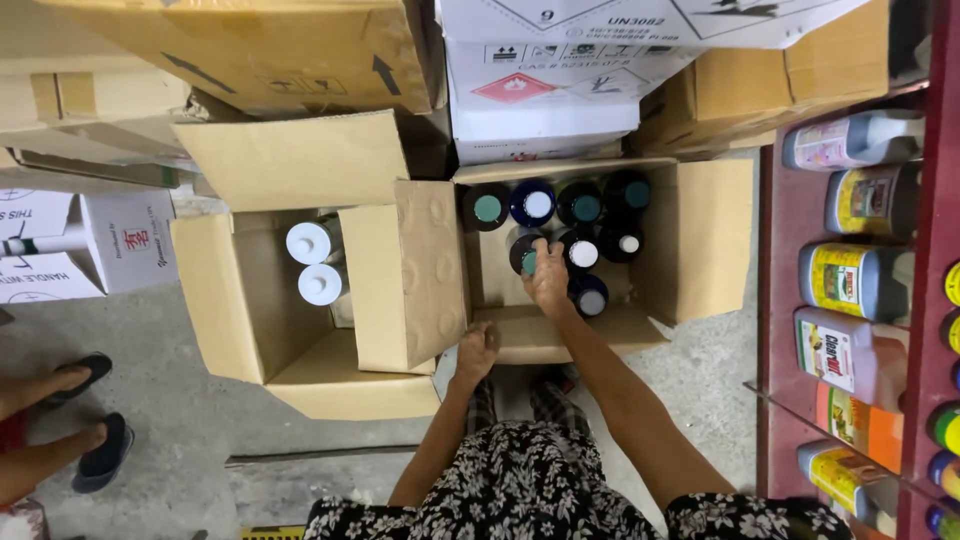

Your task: Organizing and sorting various bottles of agricultural chemicals and pesticides into boxes and on shelves.

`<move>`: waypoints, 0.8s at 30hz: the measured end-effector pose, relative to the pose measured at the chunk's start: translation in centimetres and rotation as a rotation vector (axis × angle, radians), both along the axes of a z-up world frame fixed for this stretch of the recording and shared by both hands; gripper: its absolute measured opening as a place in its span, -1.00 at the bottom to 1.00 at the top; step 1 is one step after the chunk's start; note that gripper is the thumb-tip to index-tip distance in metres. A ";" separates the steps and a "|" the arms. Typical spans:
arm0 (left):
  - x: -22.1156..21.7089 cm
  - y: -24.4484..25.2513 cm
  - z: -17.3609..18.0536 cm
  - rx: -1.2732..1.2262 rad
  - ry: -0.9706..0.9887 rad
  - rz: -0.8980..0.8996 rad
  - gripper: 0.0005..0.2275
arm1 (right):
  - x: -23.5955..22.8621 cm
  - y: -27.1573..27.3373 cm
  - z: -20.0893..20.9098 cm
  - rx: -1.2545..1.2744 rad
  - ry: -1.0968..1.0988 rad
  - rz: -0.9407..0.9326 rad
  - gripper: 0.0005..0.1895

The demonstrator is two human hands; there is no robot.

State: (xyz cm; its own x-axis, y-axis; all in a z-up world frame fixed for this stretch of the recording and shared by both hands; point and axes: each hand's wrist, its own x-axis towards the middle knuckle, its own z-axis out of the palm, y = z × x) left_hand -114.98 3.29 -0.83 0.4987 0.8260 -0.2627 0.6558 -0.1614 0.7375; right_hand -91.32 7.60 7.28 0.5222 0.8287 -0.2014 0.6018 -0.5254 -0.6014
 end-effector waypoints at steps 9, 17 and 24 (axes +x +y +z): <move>1.0 -0.2 -5.1 -0.505 -0.160 0.370 -0.73 | 2.4 -3.6 6.5 0.177 0.123 -0.242 -0.37; 6.6 5.4 18.9 -1.358 -0.889 0.783 -0.44 | 6.5 -6.7 25.7 0.086 0.217 -0.210 -0.43; 12.2 4.0 27.3 -1.482 -1.115 0.480 -0.49 | 7.6 -6.6 38.9 0.167 0.089 -0.212 -0.45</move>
